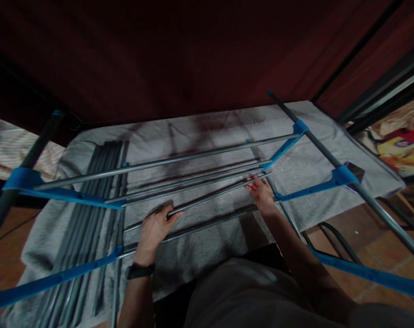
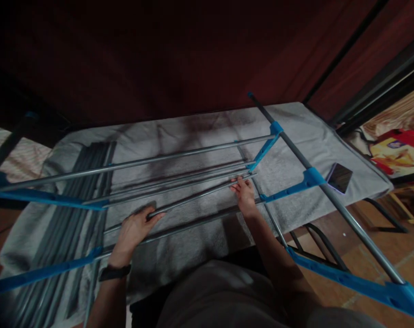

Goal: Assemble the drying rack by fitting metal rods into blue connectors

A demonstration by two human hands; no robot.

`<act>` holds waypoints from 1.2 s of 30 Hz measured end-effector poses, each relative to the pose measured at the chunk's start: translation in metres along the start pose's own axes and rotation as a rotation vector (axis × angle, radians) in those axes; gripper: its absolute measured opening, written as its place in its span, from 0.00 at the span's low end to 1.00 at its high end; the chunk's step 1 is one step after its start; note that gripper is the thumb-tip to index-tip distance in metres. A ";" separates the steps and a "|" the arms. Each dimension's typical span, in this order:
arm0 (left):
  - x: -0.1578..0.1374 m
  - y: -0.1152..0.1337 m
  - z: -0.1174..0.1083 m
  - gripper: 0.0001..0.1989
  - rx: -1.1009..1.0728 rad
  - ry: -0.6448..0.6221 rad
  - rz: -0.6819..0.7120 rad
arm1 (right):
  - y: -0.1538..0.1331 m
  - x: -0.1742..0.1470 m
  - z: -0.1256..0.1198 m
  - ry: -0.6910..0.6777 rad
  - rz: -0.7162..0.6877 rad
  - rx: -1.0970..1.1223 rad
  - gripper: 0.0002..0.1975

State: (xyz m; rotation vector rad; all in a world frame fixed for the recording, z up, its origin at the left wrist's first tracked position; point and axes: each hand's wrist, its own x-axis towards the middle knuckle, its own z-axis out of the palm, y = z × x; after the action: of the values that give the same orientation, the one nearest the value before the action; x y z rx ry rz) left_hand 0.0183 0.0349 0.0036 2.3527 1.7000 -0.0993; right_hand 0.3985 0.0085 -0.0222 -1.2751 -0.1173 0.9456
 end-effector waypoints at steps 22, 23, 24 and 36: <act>-0.002 -0.002 -0.002 0.26 0.038 0.072 0.044 | -0.001 -0.029 0.003 -0.380 -0.800 -1.195 0.08; -0.002 -0.001 -0.003 0.26 0.044 0.061 0.042 | 0.000 -0.031 0.005 -0.434 -0.910 -1.317 0.11; -0.003 -0.001 -0.003 0.26 0.049 0.051 0.037 | 0.001 -0.031 0.006 -0.489 -1.010 -1.428 0.14; -0.005 -0.007 0.005 0.23 -0.013 0.274 0.143 | 0.007 -0.029 0.004 -0.600 -1.186 -1.629 0.15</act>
State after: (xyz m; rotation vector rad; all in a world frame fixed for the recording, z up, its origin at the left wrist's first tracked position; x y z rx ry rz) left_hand 0.0110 0.0312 -0.0012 2.5651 1.6296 0.2697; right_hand 0.3740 -0.0077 -0.0145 -1.7850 -2.1896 -0.0733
